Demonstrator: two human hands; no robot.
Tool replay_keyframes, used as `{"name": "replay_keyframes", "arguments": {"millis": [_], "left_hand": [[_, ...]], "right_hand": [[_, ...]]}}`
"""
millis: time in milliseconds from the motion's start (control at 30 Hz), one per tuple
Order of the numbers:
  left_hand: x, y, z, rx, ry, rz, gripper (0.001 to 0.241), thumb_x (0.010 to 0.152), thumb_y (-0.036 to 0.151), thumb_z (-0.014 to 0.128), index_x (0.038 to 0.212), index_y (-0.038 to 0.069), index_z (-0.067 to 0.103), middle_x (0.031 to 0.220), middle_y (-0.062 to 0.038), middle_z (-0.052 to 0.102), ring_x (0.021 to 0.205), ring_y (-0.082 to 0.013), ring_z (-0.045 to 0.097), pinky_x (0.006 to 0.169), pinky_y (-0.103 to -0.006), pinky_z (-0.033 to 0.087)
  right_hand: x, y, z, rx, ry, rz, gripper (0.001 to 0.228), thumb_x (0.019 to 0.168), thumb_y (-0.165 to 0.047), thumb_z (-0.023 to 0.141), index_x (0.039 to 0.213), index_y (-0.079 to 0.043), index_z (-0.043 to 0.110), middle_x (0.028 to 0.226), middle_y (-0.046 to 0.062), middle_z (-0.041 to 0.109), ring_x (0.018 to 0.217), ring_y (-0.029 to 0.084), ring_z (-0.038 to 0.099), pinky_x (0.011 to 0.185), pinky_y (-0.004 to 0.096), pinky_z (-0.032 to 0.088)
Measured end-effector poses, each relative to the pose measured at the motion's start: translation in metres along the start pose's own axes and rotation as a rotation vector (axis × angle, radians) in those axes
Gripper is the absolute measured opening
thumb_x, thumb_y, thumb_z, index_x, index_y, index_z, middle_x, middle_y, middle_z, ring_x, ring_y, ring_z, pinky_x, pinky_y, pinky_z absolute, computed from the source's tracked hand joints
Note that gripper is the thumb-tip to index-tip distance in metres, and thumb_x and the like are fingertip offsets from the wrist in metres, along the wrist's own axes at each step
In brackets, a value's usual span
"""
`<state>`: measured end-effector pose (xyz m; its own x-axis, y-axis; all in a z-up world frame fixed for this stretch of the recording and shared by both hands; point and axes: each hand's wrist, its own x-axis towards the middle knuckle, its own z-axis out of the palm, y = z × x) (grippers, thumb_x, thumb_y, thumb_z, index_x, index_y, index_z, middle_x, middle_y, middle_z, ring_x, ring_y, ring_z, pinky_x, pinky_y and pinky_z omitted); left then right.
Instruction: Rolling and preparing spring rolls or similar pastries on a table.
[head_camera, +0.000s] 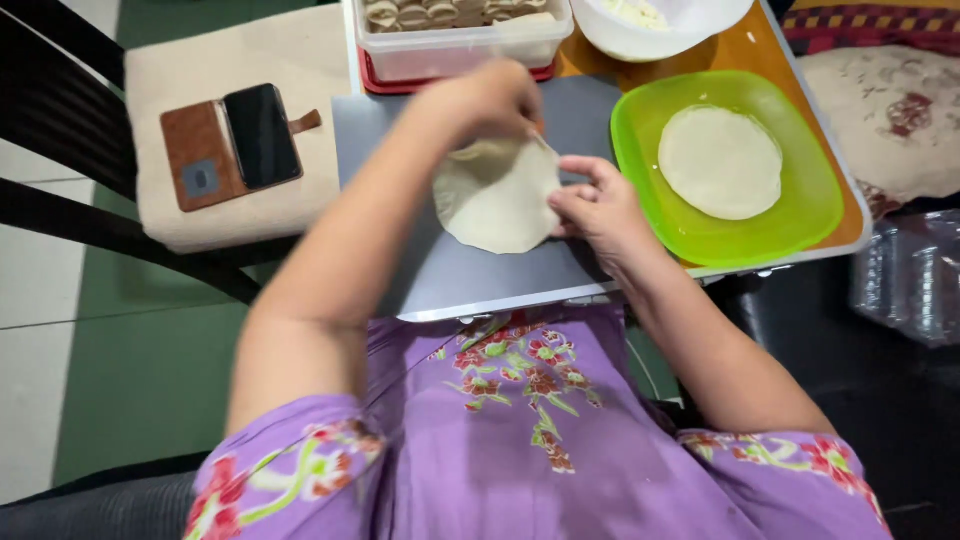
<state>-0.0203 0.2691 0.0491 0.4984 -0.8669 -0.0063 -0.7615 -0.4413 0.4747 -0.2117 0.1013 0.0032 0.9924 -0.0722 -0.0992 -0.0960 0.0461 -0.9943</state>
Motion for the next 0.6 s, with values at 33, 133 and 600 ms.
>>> {"name": "replay_keyframes", "arguments": {"millis": [33,133,600], "left_hand": [[0.009,0.003,0.014,-0.063,0.007,0.006,0.023,0.08,0.02,0.078,0.1,0.011,0.08,0.091,-0.012,0.077,0.08,-0.0225,0.073,0.074,-0.0368,0.057],[0.023,0.009,0.04,-0.204,0.004,-0.008,0.024,0.079,0.013,0.077,0.103,0.009,0.079,0.094,-0.012,0.078,0.086,-0.023,0.075,0.079,-0.0352,0.059],[-0.106,-0.034,0.048,0.155,0.278,-0.338,0.032,0.086,0.026,0.084,0.107,0.003,0.075,0.109,-0.026,0.067,0.105,-0.0462,0.064,0.092,-0.0512,0.053]], "right_hand": [[-0.001,0.004,-0.009,-0.024,0.029,0.05,0.05,0.092,-0.008,0.07,0.138,-0.001,0.051,0.092,0.005,0.07,0.075,0.012,0.068,0.067,0.027,0.058],[-0.005,0.006,-0.03,-0.113,0.065,0.12,0.054,0.091,-0.009,0.07,0.14,-0.003,0.047,0.091,0.006,0.071,0.076,0.013,0.068,0.067,0.028,0.059],[0.077,-0.024,-0.002,-1.025,-0.07,-0.465,0.027,0.096,-0.022,0.072,0.117,-0.005,0.072,0.109,0.016,0.074,0.098,0.033,0.072,0.086,0.042,0.055]]}}
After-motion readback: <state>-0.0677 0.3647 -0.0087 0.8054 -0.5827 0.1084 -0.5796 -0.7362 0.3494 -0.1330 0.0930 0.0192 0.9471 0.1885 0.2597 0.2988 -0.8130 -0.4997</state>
